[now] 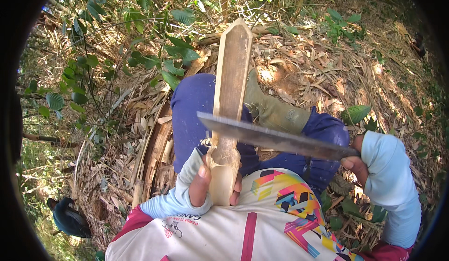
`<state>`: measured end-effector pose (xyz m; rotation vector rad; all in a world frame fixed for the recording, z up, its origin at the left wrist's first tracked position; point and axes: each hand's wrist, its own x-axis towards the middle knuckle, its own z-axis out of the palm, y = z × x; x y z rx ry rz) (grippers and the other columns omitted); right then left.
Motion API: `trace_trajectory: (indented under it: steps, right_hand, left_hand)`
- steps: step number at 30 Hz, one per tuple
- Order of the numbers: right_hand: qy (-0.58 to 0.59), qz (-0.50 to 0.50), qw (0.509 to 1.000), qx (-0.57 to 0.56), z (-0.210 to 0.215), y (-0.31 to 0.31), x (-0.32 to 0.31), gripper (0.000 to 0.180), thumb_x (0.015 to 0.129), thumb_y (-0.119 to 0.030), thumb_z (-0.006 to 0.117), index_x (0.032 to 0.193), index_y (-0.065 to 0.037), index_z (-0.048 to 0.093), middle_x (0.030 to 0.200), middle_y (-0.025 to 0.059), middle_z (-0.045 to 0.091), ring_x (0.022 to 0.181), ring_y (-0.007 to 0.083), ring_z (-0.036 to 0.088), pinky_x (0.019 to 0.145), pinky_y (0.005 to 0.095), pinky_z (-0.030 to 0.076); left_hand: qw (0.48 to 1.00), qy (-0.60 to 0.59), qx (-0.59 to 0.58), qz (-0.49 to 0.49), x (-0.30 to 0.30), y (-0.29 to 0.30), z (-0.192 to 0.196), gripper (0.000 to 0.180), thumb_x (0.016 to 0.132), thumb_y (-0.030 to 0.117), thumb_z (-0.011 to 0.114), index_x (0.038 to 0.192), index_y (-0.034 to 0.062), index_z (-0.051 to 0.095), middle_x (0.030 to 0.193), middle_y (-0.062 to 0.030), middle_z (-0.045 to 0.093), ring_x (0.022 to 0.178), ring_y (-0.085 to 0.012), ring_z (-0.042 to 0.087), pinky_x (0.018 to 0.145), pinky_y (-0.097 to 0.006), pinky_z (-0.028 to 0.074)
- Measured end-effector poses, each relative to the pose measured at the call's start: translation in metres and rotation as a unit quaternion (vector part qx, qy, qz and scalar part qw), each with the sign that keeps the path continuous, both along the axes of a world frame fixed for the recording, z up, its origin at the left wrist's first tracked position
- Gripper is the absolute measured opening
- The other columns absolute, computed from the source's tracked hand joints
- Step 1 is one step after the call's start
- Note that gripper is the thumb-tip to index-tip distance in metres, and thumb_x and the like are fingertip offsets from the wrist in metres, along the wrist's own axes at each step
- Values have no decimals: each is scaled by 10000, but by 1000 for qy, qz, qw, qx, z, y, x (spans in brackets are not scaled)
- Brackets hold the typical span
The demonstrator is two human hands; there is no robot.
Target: The person sits on the forest floor and uses a large machete to split a piece of bamboo. They hold the bamboo vertically and repeatedly strike it with the machete to separate it into thinner strips.
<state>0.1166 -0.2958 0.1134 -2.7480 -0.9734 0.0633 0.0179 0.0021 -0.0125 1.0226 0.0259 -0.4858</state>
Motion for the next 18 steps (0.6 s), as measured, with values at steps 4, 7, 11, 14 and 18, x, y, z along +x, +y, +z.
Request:
trace_trajectory:
  steps: [4, 7, 11, 14, 18]
  right_hand:
    - [59, 14, 998, -29, 10, 3, 0, 285, 819, -173, 749, 731, -27, 520, 621, 131, 433, 536, 341, 424, 498, 404, 341]
    - [32, 20, 999, -9, 3, -1, 0, 298, 817, -185, 754, 728, -25, 519, 622, 129, 433, 535, 342, 420, 497, 403, 338]
    - [-4, -1, 1000, -1, 0, 3, -1, 310, 805, -188, 764, 702, -30, 518, 610, 135, 433, 532, 358, 427, 500, 419, 339]
    - [107, 39, 992, -49, 9, 0, 0, 302, 808, -168, 758, 695, -27, 516, 607, 147, 438, 537, 362, 433, 509, 425, 346]
    - [54, -14, 998, 4, 2, -1, -2, 302, 804, -184, 762, 696, -35, 523, 603, 136, 444, 531, 363, 441, 506, 419, 352]
  left_hand:
    - [1000, 22, -20, 8, -2, -1, -3, 758, 949, 646, 392, 1298, -25, 456, 892, -88, 616, 712, -141, 631, 659, -276, 515]
    - [1000, -11, 2, 4, -2, 0, -2, 744, 957, 633, 386, 1300, -23, 455, 887, -86, 617, 709, -140, 630, 658, -276, 515]
    - [1000, -5, -3, 3, -2, 0, -2, 733, 962, 623, 383, 1304, -22, 454, 887, -85, 619, 707, -139, 629, 657, -273, 513]
    - [1000, -1, -4, 11, 0, -1, 2, 727, 965, 619, 383, 1303, -21, 458, 891, -84, 621, 706, -137, 628, 657, -271, 511]
    - [1000, -13, 11, 14, -2, -2, 1, 718, 965, 617, 384, 1286, -19, 472, 893, -83, 623, 705, -134, 625, 656, -267, 505]
